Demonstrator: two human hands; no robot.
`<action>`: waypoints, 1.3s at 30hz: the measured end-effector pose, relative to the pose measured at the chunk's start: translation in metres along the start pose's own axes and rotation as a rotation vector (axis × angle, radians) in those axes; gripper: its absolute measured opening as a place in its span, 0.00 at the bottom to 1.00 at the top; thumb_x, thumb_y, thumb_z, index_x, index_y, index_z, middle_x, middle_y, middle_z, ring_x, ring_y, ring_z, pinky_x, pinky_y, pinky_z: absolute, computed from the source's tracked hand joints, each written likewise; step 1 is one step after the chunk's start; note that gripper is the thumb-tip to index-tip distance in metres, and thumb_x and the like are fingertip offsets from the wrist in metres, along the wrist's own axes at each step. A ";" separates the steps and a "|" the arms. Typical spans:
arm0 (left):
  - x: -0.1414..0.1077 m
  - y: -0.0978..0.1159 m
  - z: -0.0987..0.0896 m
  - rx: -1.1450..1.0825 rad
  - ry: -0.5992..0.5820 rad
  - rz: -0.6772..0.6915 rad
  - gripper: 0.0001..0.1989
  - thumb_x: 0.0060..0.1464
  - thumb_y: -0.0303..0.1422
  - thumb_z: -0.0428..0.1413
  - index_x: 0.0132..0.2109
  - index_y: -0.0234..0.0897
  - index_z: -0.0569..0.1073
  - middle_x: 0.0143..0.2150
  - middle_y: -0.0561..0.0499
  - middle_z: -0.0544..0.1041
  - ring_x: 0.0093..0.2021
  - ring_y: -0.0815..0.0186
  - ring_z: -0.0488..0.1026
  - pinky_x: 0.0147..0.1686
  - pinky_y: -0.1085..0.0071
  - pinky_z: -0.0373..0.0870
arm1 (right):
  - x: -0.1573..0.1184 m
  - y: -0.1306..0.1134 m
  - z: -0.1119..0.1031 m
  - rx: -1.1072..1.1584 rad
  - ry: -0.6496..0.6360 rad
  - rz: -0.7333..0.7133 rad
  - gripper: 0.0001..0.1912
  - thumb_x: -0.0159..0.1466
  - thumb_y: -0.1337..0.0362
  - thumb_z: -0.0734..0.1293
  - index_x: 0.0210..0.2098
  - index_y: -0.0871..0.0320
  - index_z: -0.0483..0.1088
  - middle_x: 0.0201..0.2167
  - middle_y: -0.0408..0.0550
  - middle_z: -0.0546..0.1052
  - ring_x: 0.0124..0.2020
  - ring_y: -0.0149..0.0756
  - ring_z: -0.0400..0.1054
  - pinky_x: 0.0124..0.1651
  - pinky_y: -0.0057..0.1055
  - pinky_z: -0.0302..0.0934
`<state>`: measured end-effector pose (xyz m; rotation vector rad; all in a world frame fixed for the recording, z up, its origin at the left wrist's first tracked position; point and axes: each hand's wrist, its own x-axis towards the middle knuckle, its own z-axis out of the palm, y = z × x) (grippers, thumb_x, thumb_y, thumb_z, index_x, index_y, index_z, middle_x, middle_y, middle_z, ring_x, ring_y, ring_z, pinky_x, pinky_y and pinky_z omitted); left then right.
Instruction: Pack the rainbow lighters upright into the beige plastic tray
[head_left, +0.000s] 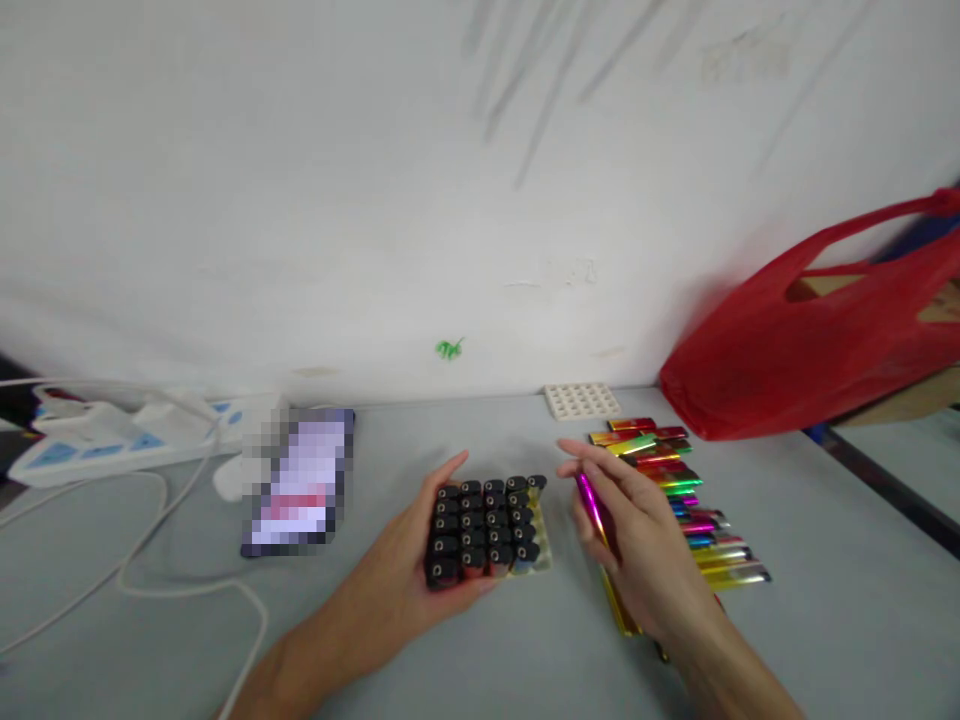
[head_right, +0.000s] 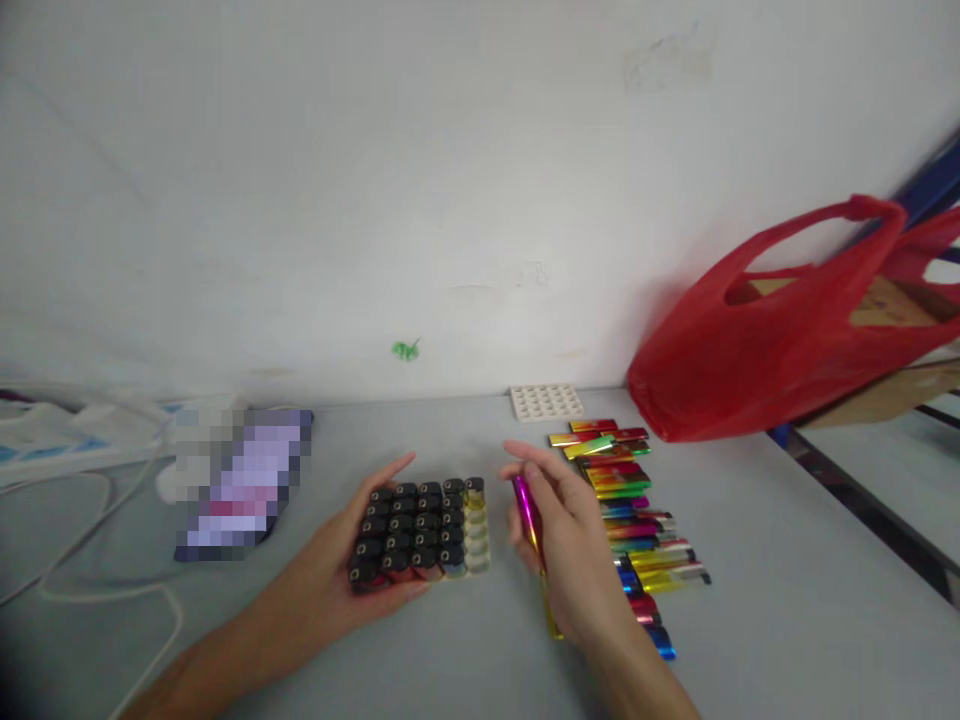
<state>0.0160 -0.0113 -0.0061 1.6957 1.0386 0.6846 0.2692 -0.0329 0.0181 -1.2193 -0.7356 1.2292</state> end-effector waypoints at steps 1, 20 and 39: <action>0.000 0.000 0.000 -0.002 -0.002 0.000 0.51 0.60 0.36 0.71 0.80 0.51 0.49 0.55 0.48 0.82 0.43 0.55 0.85 0.48 0.58 0.84 | 0.000 -0.003 0.000 0.082 -0.021 0.058 0.24 0.65 0.49 0.79 0.57 0.53 0.83 0.37 0.45 0.82 0.17 0.22 0.52 0.15 0.22 0.43; 0.000 0.002 0.000 -0.026 -0.010 -0.001 0.51 0.60 0.37 0.70 0.80 0.50 0.49 0.50 0.50 0.83 0.39 0.56 0.84 0.42 0.60 0.84 | -0.002 -0.011 0.003 0.281 -0.188 0.222 0.32 0.63 0.37 0.78 0.25 0.55 0.64 0.21 0.31 0.48 0.22 0.26 0.34 0.21 0.27 0.34; 0.000 0.004 0.002 -0.053 -0.015 -0.013 0.52 0.61 0.37 0.70 0.80 0.48 0.49 0.47 0.50 0.83 0.38 0.57 0.84 0.41 0.61 0.84 | 0.000 -0.009 0.001 0.377 -0.339 0.291 0.35 0.66 0.41 0.73 0.20 0.50 0.49 0.17 0.29 0.44 0.19 0.25 0.31 0.20 0.28 0.32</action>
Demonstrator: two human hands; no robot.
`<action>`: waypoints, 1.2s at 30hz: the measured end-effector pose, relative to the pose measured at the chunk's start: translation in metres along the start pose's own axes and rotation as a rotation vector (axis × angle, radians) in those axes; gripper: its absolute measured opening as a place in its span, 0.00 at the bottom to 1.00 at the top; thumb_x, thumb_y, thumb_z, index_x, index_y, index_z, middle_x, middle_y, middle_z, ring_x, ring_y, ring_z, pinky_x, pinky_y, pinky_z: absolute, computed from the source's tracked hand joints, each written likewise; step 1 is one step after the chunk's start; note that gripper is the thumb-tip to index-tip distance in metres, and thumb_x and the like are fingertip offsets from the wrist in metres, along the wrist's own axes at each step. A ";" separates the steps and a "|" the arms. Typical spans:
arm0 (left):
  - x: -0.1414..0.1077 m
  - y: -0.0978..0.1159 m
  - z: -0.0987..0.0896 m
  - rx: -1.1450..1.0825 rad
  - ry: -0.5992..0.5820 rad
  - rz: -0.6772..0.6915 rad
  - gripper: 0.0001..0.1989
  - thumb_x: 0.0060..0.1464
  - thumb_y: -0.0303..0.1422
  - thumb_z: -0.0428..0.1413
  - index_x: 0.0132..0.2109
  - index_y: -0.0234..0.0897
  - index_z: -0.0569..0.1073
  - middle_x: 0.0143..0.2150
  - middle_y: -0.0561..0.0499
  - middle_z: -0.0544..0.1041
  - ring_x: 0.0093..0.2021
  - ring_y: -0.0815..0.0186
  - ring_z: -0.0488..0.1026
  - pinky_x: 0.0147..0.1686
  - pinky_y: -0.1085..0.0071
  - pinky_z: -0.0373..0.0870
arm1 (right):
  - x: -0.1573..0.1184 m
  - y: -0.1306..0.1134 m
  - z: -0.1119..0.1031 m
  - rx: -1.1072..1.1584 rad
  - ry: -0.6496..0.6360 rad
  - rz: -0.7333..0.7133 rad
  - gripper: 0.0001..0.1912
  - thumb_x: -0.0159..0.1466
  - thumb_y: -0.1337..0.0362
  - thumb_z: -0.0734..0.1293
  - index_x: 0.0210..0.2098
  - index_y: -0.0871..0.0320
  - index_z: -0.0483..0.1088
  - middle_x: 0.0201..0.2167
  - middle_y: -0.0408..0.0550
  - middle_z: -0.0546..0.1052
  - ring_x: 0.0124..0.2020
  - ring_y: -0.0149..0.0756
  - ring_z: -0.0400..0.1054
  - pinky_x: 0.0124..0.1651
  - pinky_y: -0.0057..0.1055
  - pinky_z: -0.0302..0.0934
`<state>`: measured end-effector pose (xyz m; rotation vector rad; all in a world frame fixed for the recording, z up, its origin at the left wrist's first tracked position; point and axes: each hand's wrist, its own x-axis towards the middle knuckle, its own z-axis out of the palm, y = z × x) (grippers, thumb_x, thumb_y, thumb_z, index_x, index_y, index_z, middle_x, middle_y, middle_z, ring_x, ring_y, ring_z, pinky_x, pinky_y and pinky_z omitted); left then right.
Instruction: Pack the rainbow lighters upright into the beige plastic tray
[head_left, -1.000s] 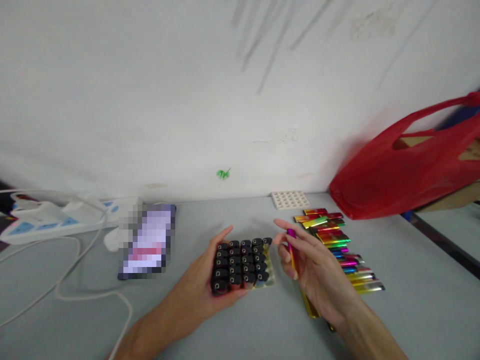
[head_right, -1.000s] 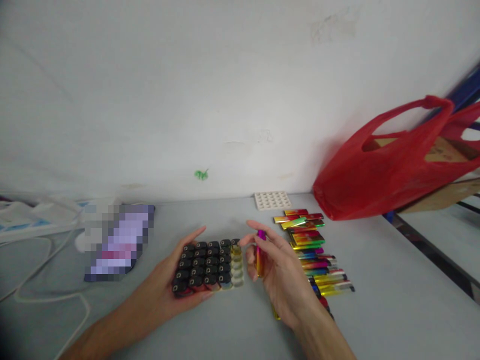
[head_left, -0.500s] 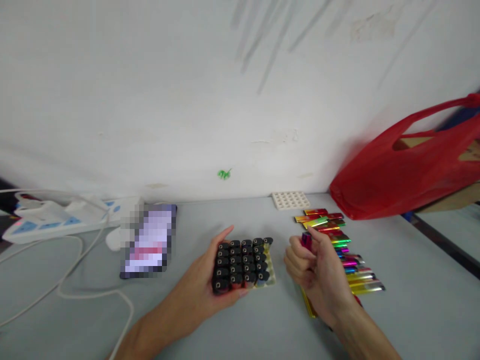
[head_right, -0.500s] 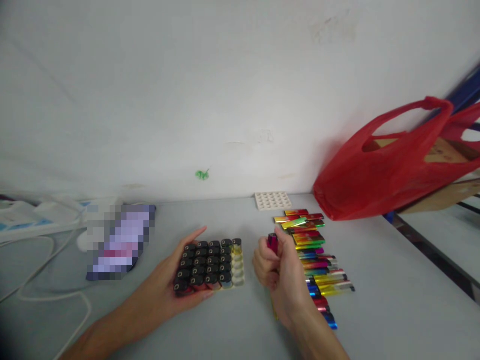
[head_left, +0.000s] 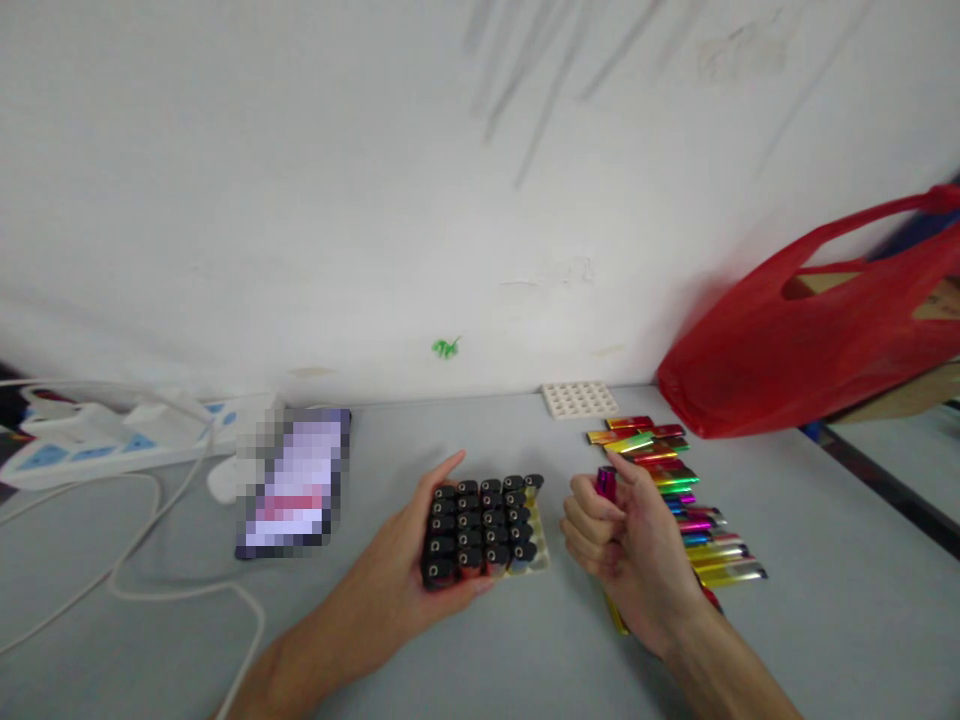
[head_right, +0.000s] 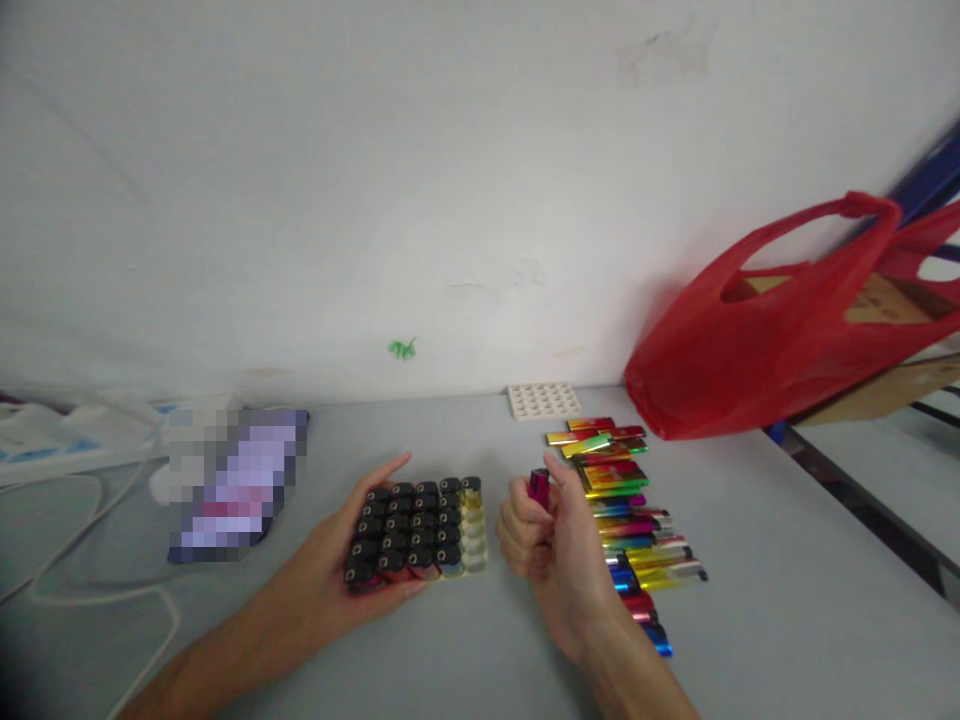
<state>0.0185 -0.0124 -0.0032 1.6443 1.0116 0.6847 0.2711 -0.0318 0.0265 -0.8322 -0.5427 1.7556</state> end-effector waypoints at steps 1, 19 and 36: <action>0.000 0.000 0.000 -0.001 0.002 0.002 0.52 0.61 0.38 0.71 0.80 0.49 0.49 0.48 0.50 0.83 0.38 0.57 0.84 0.41 0.61 0.84 | 0.000 0.000 0.000 -0.001 -0.006 -0.001 0.35 0.66 0.41 0.73 0.20 0.50 0.49 0.17 0.29 0.44 0.19 0.25 0.31 0.20 0.28 0.33; -0.002 -0.002 -0.001 0.059 0.038 0.027 0.51 0.60 0.37 0.72 0.80 0.50 0.51 0.59 0.45 0.81 0.44 0.55 0.85 0.47 0.59 0.84 | -0.001 0.008 0.005 -0.127 0.076 -0.140 0.26 0.70 0.39 0.73 0.33 0.53 0.64 0.20 0.29 0.49 0.21 0.27 0.33 0.22 0.27 0.32; -0.001 -0.005 -0.001 0.066 0.016 0.020 0.52 0.61 0.37 0.71 0.80 0.51 0.48 0.57 0.47 0.81 0.45 0.54 0.85 0.47 0.59 0.83 | -0.003 0.004 -0.001 -0.839 0.097 -0.418 0.15 0.73 0.49 0.75 0.47 0.52 0.86 0.25 0.40 0.75 0.29 0.36 0.67 0.37 0.34 0.60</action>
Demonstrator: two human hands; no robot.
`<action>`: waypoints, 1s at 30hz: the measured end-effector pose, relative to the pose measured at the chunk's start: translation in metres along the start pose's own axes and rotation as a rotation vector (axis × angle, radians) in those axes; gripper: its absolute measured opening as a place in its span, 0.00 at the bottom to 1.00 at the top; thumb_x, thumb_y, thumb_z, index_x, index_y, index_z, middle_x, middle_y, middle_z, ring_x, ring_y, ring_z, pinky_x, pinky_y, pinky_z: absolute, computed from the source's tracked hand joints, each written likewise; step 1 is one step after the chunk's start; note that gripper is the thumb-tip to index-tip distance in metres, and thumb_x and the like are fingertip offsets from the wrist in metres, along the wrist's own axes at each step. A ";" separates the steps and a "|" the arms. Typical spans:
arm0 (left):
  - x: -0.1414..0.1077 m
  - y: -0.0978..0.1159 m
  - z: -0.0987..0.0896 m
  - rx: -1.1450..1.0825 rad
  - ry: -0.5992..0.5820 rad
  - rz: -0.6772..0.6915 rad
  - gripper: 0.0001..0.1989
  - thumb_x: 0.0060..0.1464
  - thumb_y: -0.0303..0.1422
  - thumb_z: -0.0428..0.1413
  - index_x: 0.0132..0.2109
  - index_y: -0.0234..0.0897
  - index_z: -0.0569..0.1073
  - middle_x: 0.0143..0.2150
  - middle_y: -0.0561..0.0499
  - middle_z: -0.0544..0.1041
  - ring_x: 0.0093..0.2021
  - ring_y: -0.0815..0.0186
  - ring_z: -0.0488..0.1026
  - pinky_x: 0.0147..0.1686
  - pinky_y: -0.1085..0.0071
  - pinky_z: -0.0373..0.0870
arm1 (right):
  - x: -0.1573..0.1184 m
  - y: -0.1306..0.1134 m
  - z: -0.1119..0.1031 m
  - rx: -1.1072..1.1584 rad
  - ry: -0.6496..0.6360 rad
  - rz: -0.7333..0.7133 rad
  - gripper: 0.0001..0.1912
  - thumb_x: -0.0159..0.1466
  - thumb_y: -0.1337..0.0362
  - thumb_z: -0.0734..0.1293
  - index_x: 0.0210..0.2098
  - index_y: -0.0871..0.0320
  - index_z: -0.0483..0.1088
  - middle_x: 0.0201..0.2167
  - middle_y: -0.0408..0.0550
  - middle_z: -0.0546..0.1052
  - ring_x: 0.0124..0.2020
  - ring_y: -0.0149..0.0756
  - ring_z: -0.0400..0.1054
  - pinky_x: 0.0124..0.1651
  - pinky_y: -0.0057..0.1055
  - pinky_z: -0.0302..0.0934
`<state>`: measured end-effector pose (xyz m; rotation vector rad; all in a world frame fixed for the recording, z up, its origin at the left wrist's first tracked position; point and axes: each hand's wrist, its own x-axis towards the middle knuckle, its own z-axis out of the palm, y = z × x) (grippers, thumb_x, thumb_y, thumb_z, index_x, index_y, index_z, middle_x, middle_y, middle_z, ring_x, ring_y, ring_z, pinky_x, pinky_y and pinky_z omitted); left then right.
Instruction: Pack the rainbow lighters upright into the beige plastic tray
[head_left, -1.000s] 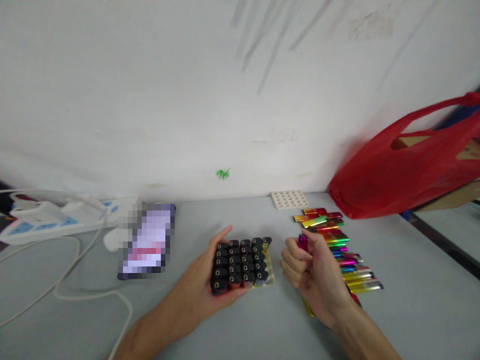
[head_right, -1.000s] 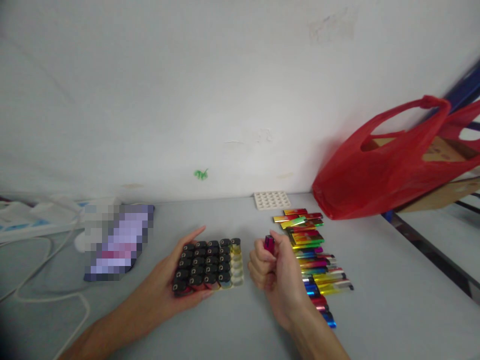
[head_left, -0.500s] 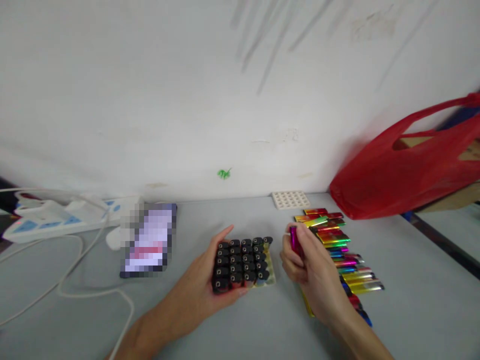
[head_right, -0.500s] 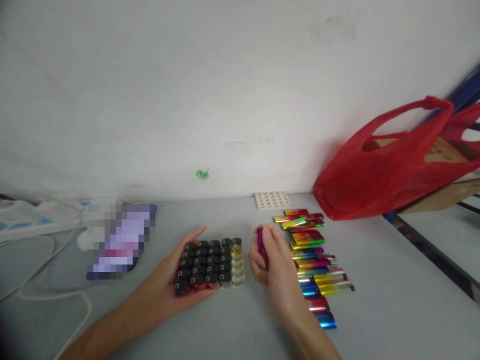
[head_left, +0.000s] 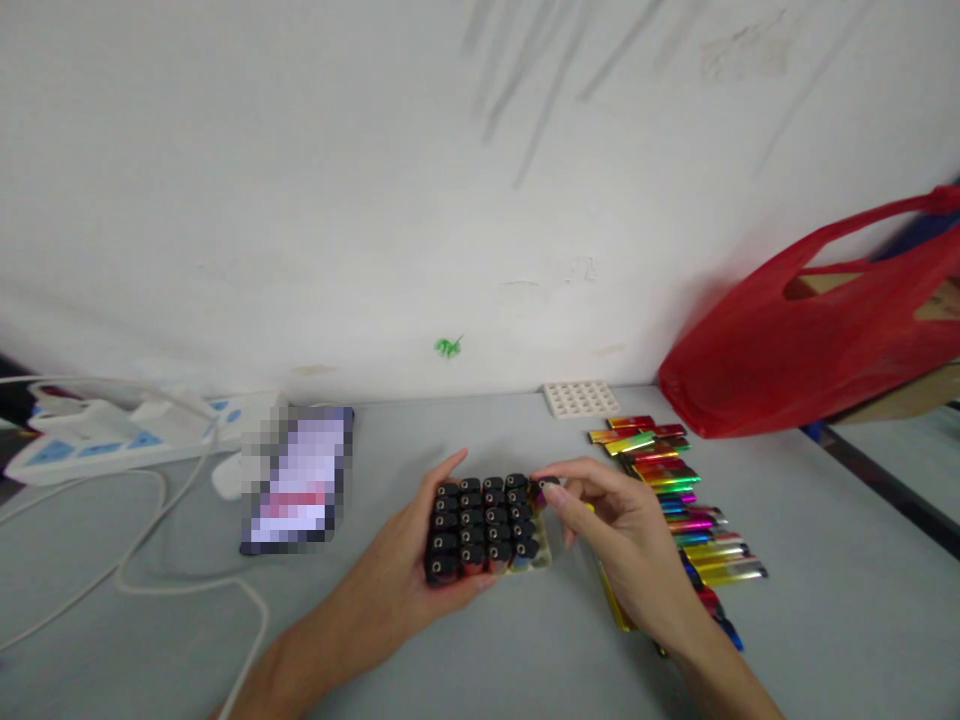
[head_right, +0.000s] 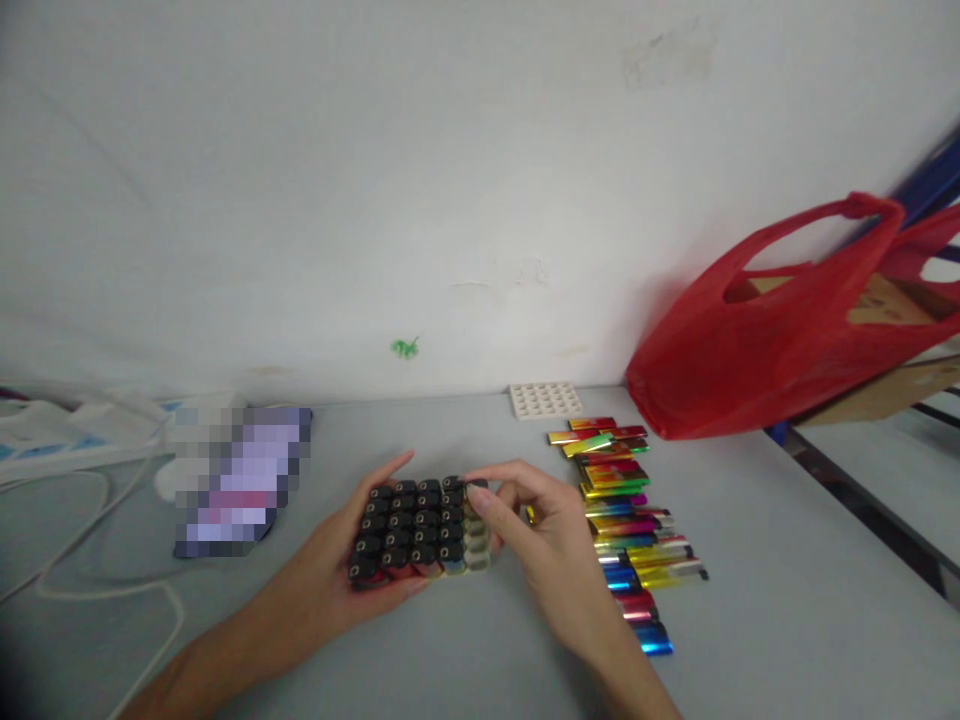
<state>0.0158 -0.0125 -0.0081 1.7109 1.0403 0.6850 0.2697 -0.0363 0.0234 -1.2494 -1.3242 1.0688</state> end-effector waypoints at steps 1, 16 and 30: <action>0.000 -0.001 0.000 0.007 0.004 0.004 0.52 0.61 0.37 0.71 0.80 0.51 0.48 0.58 0.47 0.81 0.47 0.54 0.84 0.48 0.59 0.82 | 0.000 0.001 0.000 -0.009 -0.018 0.001 0.15 0.73 0.48 0.74 0.48 0.51 0.86 0.26 0.41 0.77 0.30 0.36 0.69 0.38 0.34 0.61; 0.001 -0.001 0.001 0.021 0.013 0.024 0.52 0.61 0.36 0.71 0.80 0.48 0.49 0.59 0.45 0.82 0.49 0.52 0.85 0.49 0.58 0.83 | 0.001 0.004 -0.003 -0.020 -0.100 0.011 0.16 0.74 0.48 0.73 0.50 0.52 0.82 0.29 0.42 0.82 0.34 0.39 0.75 0.43 0.36 0.65; 0.001 0.001 0.000 -0.020 0.000 0.018 0.51 0.61 0.36 0.71 0.80 0.49 0.49 0.55 0.48 0.81 0.40 0.58 0.84 0.43 0.61 0.83 | 0.003 0.001 -0.007 -0.059 -0.046 -0.023 0.14 0.76 0.50 0.72 0.43 0.53 0.79 0.27 0.39 0.78 0.32 0.35 0.73 0.41 0.33 0.64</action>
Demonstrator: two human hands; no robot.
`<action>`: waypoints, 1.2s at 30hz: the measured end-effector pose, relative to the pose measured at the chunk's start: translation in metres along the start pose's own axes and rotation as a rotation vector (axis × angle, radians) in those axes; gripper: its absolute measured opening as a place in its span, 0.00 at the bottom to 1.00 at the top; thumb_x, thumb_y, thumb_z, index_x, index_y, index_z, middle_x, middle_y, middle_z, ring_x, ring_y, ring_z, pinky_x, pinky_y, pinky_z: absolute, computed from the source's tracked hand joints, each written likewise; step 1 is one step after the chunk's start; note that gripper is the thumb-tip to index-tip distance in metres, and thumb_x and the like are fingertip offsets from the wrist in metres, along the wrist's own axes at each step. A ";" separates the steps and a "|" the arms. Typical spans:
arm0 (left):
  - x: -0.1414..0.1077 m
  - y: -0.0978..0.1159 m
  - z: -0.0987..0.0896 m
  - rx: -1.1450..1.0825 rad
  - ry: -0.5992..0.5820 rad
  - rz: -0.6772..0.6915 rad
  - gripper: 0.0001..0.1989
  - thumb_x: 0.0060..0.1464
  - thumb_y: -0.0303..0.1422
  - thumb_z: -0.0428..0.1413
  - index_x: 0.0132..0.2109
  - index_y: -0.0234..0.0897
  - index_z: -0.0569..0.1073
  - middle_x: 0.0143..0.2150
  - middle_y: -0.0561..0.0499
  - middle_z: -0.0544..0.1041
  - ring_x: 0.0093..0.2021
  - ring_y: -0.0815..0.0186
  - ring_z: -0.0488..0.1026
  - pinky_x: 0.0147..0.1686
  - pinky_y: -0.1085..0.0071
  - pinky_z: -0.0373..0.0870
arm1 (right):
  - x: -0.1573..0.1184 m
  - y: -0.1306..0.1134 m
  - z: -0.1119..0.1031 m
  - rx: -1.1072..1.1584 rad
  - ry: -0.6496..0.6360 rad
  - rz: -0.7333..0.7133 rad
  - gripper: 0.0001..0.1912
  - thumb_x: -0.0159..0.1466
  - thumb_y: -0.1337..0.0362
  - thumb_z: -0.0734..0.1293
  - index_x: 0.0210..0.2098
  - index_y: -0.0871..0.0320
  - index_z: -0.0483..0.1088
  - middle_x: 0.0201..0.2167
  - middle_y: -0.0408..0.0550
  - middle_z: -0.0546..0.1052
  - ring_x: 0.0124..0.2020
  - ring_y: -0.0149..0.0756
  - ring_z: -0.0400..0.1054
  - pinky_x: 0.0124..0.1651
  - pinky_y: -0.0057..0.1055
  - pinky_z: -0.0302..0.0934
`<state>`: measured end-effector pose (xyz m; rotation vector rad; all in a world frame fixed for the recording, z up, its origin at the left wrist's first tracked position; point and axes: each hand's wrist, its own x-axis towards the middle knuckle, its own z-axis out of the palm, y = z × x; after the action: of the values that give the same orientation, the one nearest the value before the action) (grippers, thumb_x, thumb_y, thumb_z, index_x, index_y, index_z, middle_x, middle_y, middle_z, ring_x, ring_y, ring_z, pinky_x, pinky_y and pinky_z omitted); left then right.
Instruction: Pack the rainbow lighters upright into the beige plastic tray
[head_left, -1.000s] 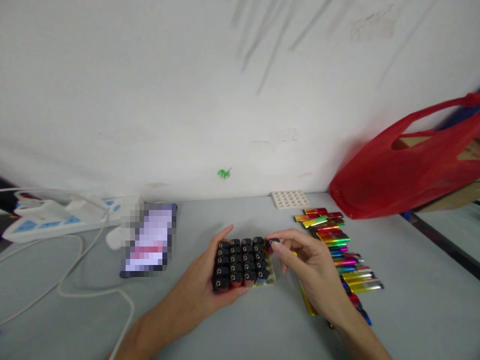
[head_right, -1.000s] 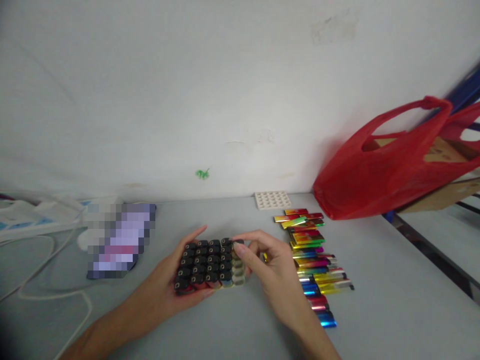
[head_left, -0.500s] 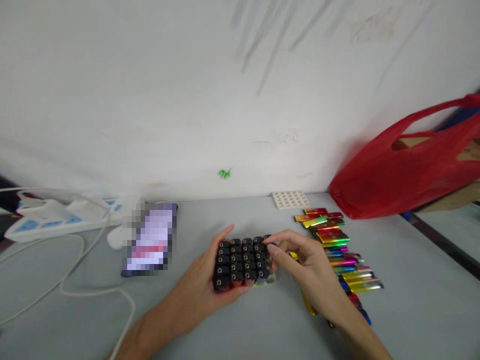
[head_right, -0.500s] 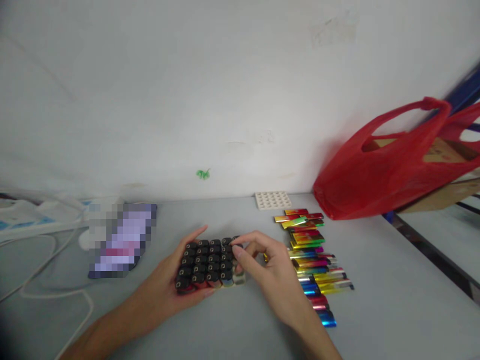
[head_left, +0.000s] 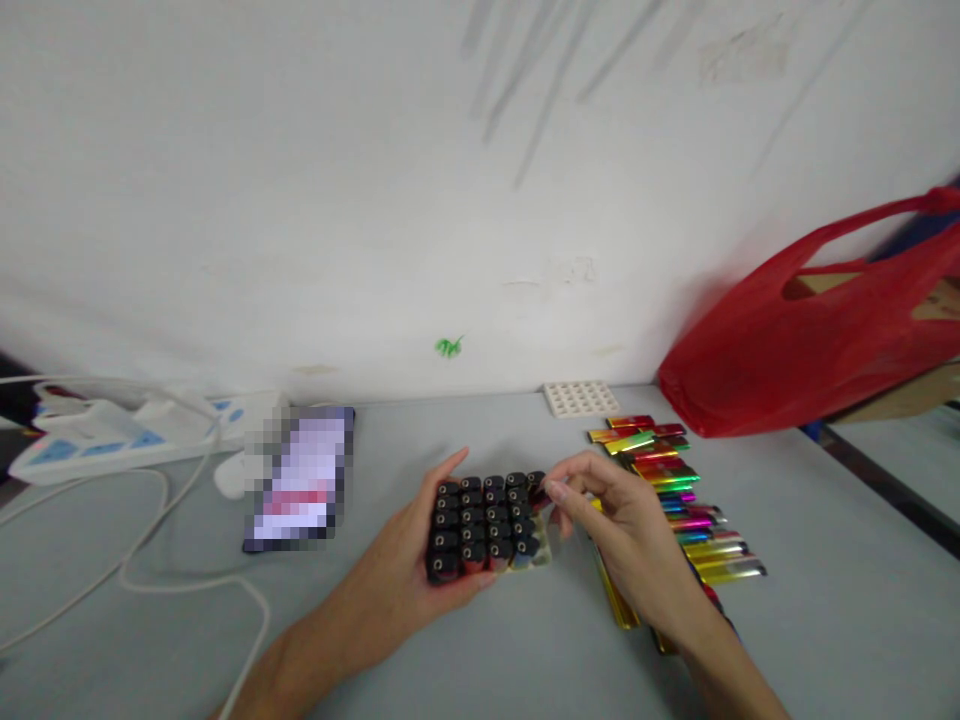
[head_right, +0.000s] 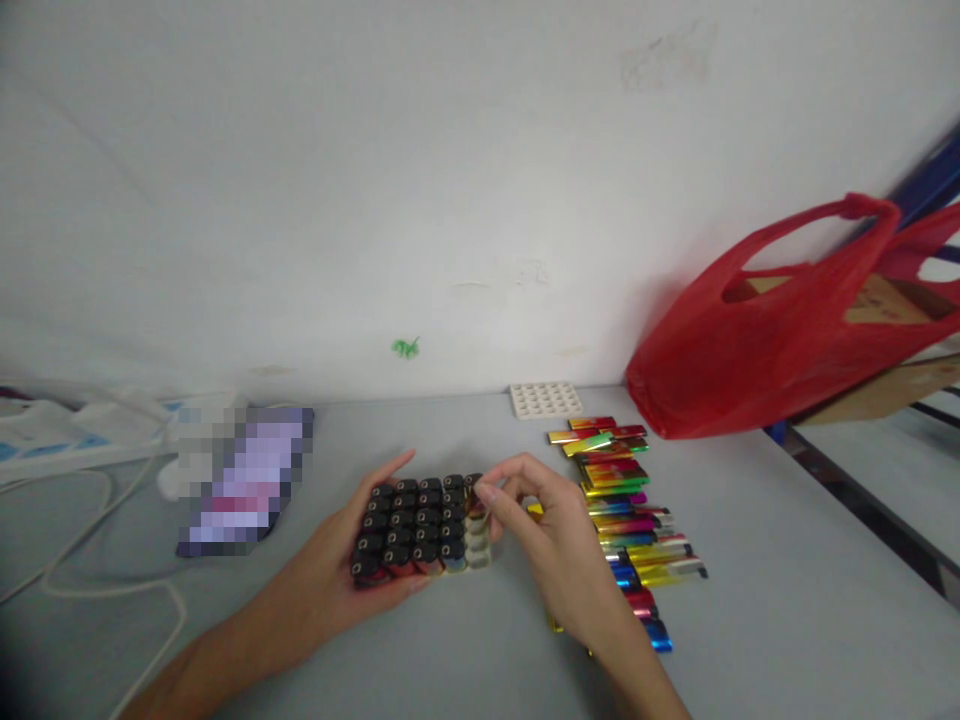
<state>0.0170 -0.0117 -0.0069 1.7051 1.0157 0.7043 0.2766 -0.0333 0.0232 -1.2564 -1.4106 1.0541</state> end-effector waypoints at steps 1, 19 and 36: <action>0.000 0.000 0.000 -0.003 -0.002 -0.003 0.51 0.61 0.36 0.71 0.80 0.49 0.49 0.54 0.48 0.81 0.39 0.58 0.84 0.42 0.61 0.83 | 0.000 0.001 0.000 -0.017 0.007 -0.007 0.14 0.76 0.50 0.72 0.43 0.53 0.79 0.27 0.39 0.77 0.32 0.35 0.72 0.41 0.32 0.64; -0.001 0.000 0.000 0.011 -0.002 -0.010 0.52 0.62 0.37 0.71 0.81 0.50 0.48 0.60 0.44 0.81 0.47 0.52 0.85 0.46 0.58 0.84 | 0.000 0.005 -0.001 -0.209 0.015 -0.062 0.10 0.78 0.53 0.69 0.47 0.51 0.78 0.30 0.39 0.77 0.34 0.37 0.72 0.40 0.32 0.62; -0.002 0.002 0.001 -0.090 -0.021 -0.025 0.51 0.62 0.36 0.70 0.81 0.48 0.48 0.53 0.47 0.83 0.44 0.55 0.85 0.43 0.60 0.84 | -0.074 0.031 -0.040 -1.075 0.300 -0.347 0.13 0.79 0.56 0.65 0.48 0.51 0.81 0.43 0.54 0.84 0.43 0.53 0.76 0.47 0.47 0.63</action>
<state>0.0173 -0.0138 -0.0051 1.6167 0.9748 0.7042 0.3238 -0.1030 -0.0069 -1.6928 -1.9162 -0.2223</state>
